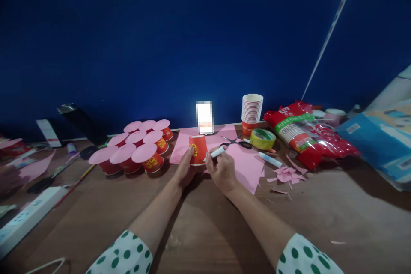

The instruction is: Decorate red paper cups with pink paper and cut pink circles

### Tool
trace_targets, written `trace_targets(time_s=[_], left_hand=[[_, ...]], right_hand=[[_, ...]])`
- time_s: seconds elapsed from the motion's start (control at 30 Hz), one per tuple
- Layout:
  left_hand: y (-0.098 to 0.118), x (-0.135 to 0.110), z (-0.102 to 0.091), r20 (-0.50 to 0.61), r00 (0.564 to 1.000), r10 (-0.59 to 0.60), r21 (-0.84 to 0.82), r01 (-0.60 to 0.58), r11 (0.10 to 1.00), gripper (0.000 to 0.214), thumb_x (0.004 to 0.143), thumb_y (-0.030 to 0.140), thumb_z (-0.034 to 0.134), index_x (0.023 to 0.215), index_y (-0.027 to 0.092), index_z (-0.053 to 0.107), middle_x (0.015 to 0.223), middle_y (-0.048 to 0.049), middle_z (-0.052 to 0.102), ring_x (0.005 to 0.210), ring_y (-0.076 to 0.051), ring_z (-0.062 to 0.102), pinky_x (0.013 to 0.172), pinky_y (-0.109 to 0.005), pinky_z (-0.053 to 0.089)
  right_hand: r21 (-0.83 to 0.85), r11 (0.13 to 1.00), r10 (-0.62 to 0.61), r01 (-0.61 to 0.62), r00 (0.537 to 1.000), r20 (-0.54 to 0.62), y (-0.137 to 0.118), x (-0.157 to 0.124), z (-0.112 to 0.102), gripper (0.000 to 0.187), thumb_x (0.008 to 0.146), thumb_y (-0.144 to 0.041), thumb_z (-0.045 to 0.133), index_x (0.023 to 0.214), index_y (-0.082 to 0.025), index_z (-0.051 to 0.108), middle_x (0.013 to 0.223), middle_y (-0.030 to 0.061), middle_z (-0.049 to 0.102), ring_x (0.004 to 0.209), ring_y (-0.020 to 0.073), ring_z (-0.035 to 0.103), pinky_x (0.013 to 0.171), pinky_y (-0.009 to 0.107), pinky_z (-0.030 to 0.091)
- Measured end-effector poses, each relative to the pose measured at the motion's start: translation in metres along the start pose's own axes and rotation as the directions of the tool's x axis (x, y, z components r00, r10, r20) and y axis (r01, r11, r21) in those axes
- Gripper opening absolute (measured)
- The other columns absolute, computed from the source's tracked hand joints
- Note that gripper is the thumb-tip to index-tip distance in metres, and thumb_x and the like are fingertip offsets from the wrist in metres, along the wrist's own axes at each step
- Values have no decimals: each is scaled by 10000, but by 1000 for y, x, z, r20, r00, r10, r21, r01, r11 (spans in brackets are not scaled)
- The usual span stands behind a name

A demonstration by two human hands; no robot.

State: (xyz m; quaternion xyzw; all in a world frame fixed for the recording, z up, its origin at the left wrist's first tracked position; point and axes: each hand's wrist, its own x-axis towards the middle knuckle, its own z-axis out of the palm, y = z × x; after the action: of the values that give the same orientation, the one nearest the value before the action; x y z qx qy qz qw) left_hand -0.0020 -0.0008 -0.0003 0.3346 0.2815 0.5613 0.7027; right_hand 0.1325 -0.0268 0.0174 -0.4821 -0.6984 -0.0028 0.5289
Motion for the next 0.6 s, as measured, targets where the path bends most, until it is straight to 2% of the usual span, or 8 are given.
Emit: trace_targets(time_s=[0.27, 0.6], left_hand=[[0, 0, 1, 20, 1000, -4, 6, 4, 1000, 395, 762, 518, 643, 888, 149, 580, 719, -21, 612, 564, -101, 551, 521, -208, 421], [-2, 1, -1, 18, 1000, 6, -9, -6, 1000, 403, 767, 514, 641, 934, 149, 601, 794, -36, 645, 656, -127, 602, 605, -233, 445]], right_hand=[[12, 1000, 18, -18, 1000, 6, -2, 1, -2, 243, 919, -296, 433, 748, -181, 562, 568, 7, 579, 490, 139, 509, 519, 247, 376], [20, 1000, 23, -24, 999, 36, -2, 1, -2, 235, 912, -295, 428, 744, -185, 549, 583, 7, 578, 492, 137, 512, 515, 245, 376]])
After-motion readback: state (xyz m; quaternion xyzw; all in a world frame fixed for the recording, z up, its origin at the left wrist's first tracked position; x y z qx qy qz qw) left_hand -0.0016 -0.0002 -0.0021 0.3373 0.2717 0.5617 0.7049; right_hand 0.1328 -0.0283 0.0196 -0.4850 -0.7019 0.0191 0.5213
